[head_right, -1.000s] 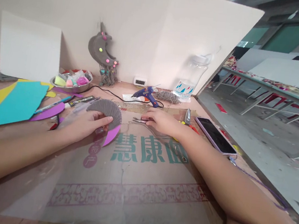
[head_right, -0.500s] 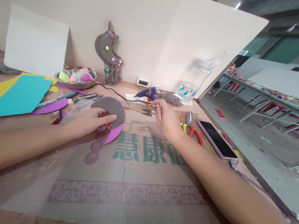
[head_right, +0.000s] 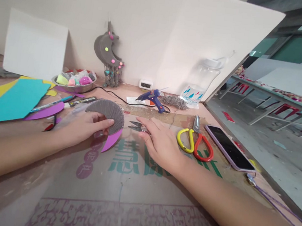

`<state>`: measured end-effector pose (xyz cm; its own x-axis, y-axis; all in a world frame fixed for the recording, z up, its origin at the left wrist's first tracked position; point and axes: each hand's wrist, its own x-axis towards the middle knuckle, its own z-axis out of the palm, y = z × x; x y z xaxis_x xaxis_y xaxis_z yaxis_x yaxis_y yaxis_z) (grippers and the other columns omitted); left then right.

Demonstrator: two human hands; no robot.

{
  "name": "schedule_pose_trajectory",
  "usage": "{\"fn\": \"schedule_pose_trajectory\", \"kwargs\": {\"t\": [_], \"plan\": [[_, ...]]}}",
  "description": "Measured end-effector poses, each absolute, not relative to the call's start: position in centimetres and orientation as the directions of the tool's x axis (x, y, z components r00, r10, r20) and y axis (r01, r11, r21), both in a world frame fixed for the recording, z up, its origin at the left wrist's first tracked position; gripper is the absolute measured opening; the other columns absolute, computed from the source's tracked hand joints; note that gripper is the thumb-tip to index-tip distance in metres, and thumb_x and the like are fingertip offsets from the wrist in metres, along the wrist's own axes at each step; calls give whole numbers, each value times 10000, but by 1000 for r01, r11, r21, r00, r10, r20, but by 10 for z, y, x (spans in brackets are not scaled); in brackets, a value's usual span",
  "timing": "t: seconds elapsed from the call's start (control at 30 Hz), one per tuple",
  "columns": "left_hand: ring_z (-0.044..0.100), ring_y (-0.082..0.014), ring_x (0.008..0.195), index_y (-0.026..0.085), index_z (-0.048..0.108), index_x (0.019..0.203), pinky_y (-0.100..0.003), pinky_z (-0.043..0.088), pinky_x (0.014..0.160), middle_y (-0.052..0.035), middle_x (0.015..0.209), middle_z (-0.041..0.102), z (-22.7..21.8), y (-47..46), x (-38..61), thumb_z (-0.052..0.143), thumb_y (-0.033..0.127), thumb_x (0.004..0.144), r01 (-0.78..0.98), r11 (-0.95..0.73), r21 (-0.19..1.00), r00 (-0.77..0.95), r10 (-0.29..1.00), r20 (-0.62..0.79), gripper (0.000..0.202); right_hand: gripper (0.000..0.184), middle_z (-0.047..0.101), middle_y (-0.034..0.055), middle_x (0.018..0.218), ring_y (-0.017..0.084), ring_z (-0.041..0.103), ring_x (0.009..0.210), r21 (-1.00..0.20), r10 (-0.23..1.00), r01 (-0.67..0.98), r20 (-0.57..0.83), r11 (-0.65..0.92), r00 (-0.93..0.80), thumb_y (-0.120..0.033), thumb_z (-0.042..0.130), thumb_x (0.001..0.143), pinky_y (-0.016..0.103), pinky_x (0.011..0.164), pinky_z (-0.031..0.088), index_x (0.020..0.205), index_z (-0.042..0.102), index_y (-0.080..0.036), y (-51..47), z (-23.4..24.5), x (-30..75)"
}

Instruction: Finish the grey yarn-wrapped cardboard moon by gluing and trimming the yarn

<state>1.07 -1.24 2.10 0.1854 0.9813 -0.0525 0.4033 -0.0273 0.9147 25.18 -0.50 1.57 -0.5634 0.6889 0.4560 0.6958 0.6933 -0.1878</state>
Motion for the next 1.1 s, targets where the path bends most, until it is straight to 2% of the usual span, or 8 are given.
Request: {"fn": "schedule_pose_trajectory", "kwargs": {"t": [0.13,0.33,0.5,0.8,1.1], "plan": [[532,-123,542,170,561,629,-228,399,505,-14,621,614,21,-13,11,516,464,796,432,-52,900,177,984,-28,341,288,662,77,948,216,612,830,-178,690,706,468,686,-552,-347,453,895,335,702,457,1115,552,-190,-2,10,246],[520,-122,515,182,532,597,-234,401,494,-10,580,584,17,-12,10,503,464,808,375,-96,922,235,972,5,353,233,680,64,944,199,625,849,-219,685,681,480,698,-548,-326,466,895,309,719,459,1026,600,-189,-4,9,244],[520,-117,512,177,541,611,-229,400,488,-12,587,589,15,-12,9,499,478,810,397,-125,909,241,970,28,363,241,685,57,951,195,631,844,-210,702,705,471,677,-534,-336,478,890,302,715,457,1030,607,-188,-4,9,243],[489,-96,463,163,520,614,-208,375,445,2,550,558,19,-15,12,496,455,816,414,-88,906,238,971,-14,356,268,684,59,953,189,629,849,-157,678,707,483,690,-555,-349,474,894,295,726,457,1050,605,-176,-4,8,242],[503,-98,480,159,525,644,-214,373,450,-10,606,581,14,-12,9,497,479,813,419,-110,901,245,970,5,363,250,685,53,923,172,629,810,-152,670,700,484,698,-564,-333,474,894,272,691,447,1029,612,-174,-4,8,241]]}}
